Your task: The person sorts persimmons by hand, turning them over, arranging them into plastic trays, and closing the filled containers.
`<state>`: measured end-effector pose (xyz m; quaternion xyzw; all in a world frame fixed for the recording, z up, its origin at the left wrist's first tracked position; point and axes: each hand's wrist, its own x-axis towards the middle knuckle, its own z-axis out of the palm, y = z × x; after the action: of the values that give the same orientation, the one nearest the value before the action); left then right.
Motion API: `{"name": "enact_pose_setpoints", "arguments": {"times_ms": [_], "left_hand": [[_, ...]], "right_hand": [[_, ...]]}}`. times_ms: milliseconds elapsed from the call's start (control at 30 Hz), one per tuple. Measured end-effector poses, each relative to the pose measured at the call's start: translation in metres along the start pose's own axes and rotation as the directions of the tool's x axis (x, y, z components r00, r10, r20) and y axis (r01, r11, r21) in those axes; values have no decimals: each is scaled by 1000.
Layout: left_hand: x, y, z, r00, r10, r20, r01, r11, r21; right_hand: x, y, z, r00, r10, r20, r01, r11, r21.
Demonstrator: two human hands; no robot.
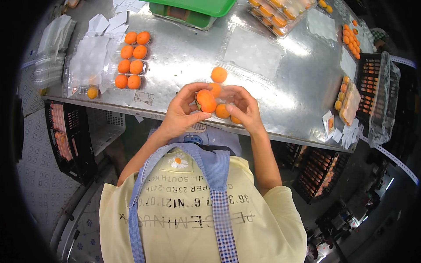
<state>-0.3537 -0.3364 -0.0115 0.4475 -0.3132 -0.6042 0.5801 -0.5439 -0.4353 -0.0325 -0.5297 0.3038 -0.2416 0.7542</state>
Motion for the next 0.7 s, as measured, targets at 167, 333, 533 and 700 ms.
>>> {"name": "enact_pose_setpoints", "arguments": {"times_ms": [167,333,533,700], "left_hand": [[-1,-3,-1,990,111,-92,-92,978,185],[-1,-5,-3,974,208,-95,-169,935,313],[1,-7,-4,959,281,15,-237,777,583],[7,4,14,954,281,107,-263,608,749]], "right_hand": [[2,0,1,1000,8,-25,-8,1000,-3],[2,5,0,999,18,-30,-18,1000,-12],[11,-12,24,984,144,106,-144,990,-15],[7,19,18,962,271,29,-271,945,182]]}}
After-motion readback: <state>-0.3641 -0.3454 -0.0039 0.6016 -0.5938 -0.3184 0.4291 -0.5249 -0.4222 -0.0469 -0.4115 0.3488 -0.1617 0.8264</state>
